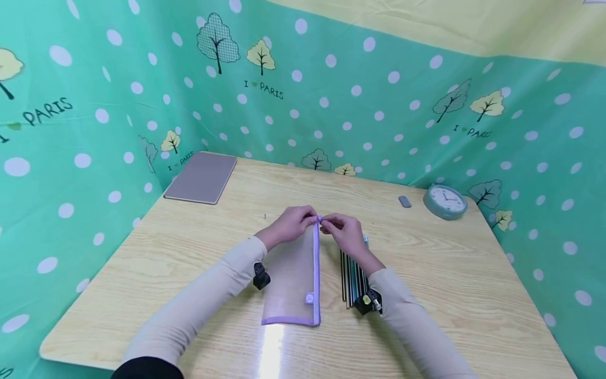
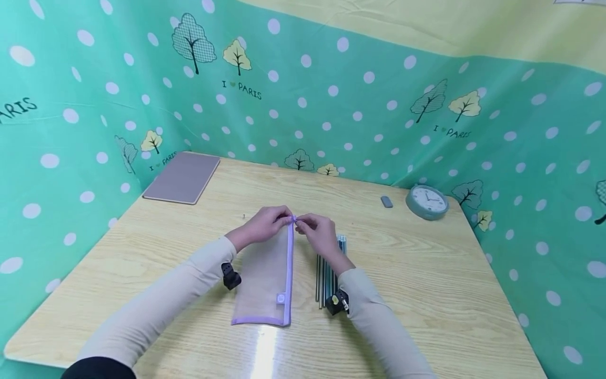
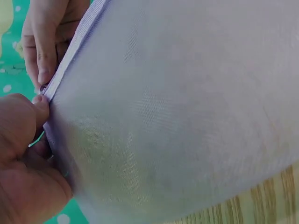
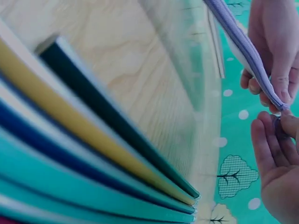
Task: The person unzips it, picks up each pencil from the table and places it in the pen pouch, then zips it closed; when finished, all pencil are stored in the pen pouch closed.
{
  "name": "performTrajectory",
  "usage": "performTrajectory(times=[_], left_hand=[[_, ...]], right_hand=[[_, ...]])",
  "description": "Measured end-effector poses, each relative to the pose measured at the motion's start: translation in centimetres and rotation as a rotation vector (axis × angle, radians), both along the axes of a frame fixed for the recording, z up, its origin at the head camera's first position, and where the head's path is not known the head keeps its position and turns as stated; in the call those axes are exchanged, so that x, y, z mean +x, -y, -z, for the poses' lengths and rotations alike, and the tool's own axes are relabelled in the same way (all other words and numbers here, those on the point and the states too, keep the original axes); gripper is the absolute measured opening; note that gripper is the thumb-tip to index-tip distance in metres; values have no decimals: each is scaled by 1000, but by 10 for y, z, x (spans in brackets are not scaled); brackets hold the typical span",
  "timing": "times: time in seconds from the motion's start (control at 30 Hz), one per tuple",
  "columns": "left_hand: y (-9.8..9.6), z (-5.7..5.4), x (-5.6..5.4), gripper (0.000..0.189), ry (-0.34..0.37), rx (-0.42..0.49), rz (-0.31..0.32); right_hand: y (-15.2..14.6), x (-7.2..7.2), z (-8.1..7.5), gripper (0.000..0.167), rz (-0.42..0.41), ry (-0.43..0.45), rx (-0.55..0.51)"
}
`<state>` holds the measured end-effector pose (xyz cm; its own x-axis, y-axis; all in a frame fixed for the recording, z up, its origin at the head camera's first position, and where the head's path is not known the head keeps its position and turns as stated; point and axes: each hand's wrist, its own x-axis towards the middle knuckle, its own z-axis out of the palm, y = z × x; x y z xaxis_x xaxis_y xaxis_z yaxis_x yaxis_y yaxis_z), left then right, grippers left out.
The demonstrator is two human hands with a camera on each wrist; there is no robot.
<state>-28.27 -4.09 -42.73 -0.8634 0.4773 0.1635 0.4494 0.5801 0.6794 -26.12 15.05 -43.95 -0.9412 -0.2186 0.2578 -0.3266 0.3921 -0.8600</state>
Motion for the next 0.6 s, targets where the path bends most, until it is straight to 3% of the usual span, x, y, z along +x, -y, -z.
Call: performTrajectory(times=[0.07, 0.2, 0.3, 0.4, 0.6], left_hand=[[1, 0, -1, 18, 25, 25, -17], [5, 2, -2, 17, 108, 103, -42], [10, 3, -4, 16, 157, 156, -41], [15, 2, -7, 19, 192, 207, -67], [26, 0, -14, 21, 191, 263, -162]], right_hand=[[0, 1, 0, 14, -3, -108, 81], [0, 4, 2, 11, -37, -447, 286], [1, 7, 2, 13, -64, -654, 372], [1, 10, 1, 13, -76, -728, 396], [-3, 24, -5, 11, -140, -717, 442]])
